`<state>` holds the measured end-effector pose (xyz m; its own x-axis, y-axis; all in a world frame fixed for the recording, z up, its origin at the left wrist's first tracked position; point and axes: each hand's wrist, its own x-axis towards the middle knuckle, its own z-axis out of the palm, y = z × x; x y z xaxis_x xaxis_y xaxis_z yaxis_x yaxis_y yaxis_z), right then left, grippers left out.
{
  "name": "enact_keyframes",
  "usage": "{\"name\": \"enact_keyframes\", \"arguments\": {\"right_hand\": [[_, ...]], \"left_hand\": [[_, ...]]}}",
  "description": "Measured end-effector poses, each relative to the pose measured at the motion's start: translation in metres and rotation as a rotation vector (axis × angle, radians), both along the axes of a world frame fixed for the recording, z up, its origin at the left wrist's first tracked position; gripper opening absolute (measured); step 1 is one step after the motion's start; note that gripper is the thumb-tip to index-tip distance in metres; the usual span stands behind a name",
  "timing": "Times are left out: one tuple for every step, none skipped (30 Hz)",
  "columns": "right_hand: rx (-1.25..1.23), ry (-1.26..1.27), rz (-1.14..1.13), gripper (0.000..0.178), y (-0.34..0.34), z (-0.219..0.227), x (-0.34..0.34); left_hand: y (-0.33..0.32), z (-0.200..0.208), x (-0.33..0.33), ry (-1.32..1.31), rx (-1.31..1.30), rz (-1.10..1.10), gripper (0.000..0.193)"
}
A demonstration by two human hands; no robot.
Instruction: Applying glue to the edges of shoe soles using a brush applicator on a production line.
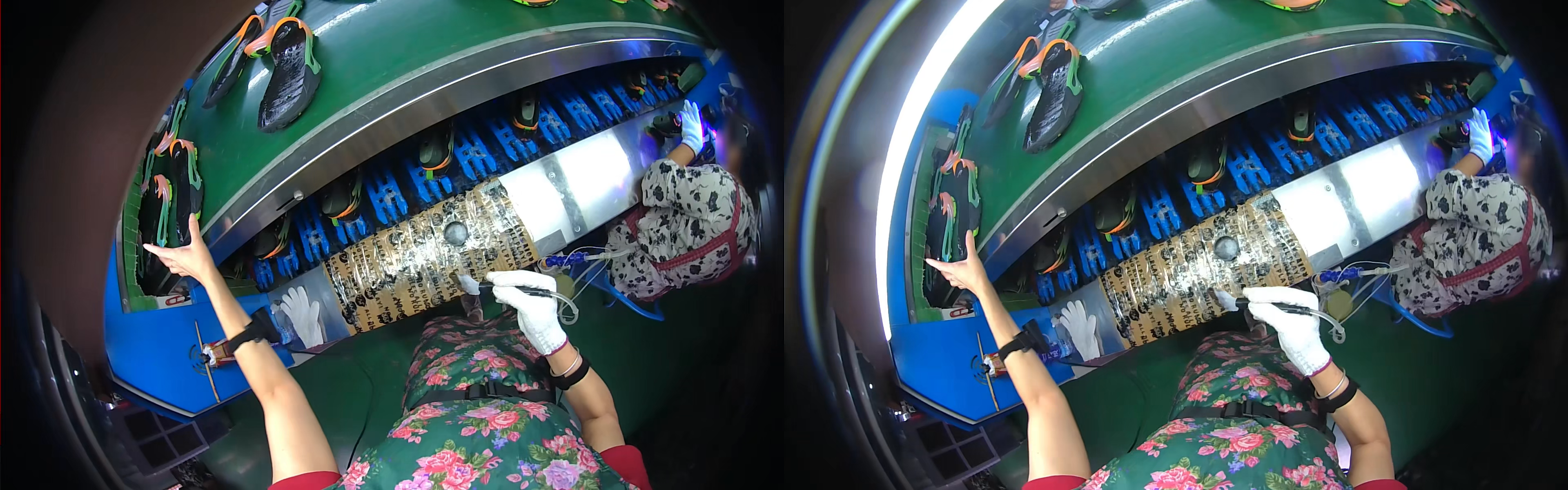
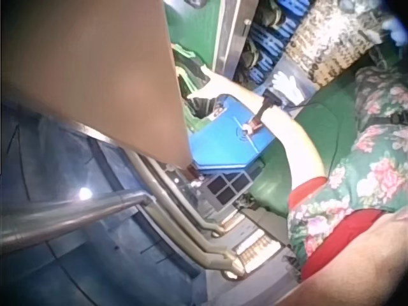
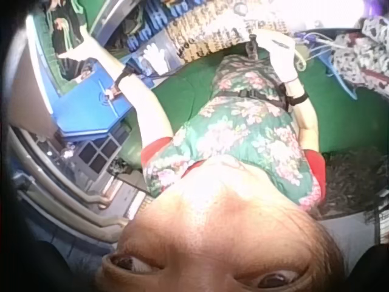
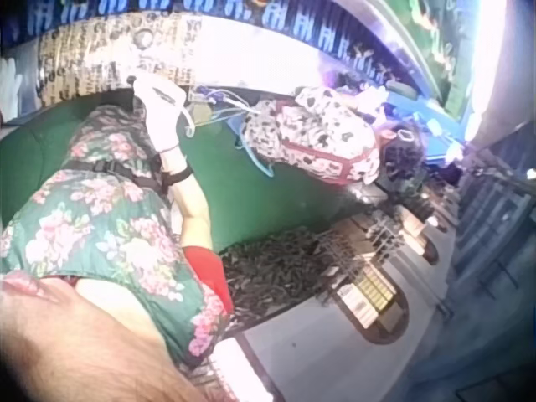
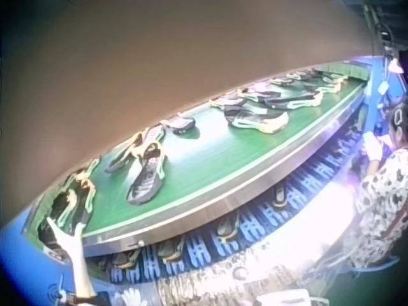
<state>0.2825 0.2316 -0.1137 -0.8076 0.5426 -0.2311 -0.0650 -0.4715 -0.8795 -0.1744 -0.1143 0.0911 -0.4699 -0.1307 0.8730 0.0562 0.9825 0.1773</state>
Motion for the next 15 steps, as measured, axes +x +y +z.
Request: {"name": "enact_keyframes", "arguments": {"right_hand": [[-0.007, 0.008, 0.002, 0.025, -0.001, -0.001, -0.002], [-0.025, 0.003, 0.007, 0.024, -0.001, -0.002, -0.003], [-0.041, -0.012, 0.004, 0.023, -0.002, -0.001, -0.005], [-0.044, -0.026, 0.004, 0.022, -0.002, 0.001, -0.005], [-0.052, -0.033, -0.001, 0.022, -0.003, 0.000, -0.006], [-0.035, -0.019, 0.016, 0.025, -0.004, 0.000, -0.007], [-0.019, 0.000, 0.040, 0.027, -0.005, 0.000, -0.008], [-0.040, 0.025, 0.052, 0.027, -0.007, 0.002, -0.010], [-0.042, 0.022, 0.047, 0.027, -0.008, 0.001, -0.010], [-0.038, 0.036, 0.038, 0.027, -0.009, 0.001, -0.010], [-0.035, 0.053, 0.031, 0.027, -0.009, 0.002, -0.010], [-0.039, 0.064, 0.034, 0.027, -0.009, 0.005, -0.010], [-0.063, -0.045, -0.056, 0.024, -0.003, -0.004, -0.004], [-0.118, -0.057, -0.057, 0.022, -0.005, 0.001, -0.004], [-0.126, -0.037, -0.050, 0.022, -0.006, 0.004, -0.005]], "left_hand": [[-0.020, 0.000, -0.016, 0.008, -0.007, 0.002, 0.136], [-0.036, 0.000, -0.029, -0.039, 0.077, -0.161, 0.137], [-0.037, -0.001, -0.035, -0.099, 0.163, -0.332, 0.139], [-0.038, -0.001, -0.042, -0.143, 0.137, -0.302, 0.139], [-0.037, -0.002, -0.051, -0.151, 0.131, -0.307, 0.139], [-0.040, 0.000, -0.062, -0.188, 0.162, -0.335, 0.140], [-0.048, 0.005, -0.072, -0.219, 0.192, -0.355, 0.142], [-0.068, 0.019, -0.082, -0.194, 0.206, -0.381, 0.144], [-0.065, 0.019, -0.086, -0.198, 0.204, -0.385, 0.144], [-0.063, 0.022, -0.088, -0.225, 0.319, -0.412, 0.145], [-0.061, 0.027, -0.087, -0.248, 0.433, -0.438, 0.146], [-0.068, 0.036, -0.085, -0.124, 0.267, -0.372, 0.144], [0.038, 0.004, -0.049, -0.371, 0.321, -0.018, 0.138], [0.025, 0.007, -0.040, -0.152, 0.290, -0.193, 0.131], [0.010, 0.008, -0.036, 0.068, 0.252, -0.365, 0.125]]}}
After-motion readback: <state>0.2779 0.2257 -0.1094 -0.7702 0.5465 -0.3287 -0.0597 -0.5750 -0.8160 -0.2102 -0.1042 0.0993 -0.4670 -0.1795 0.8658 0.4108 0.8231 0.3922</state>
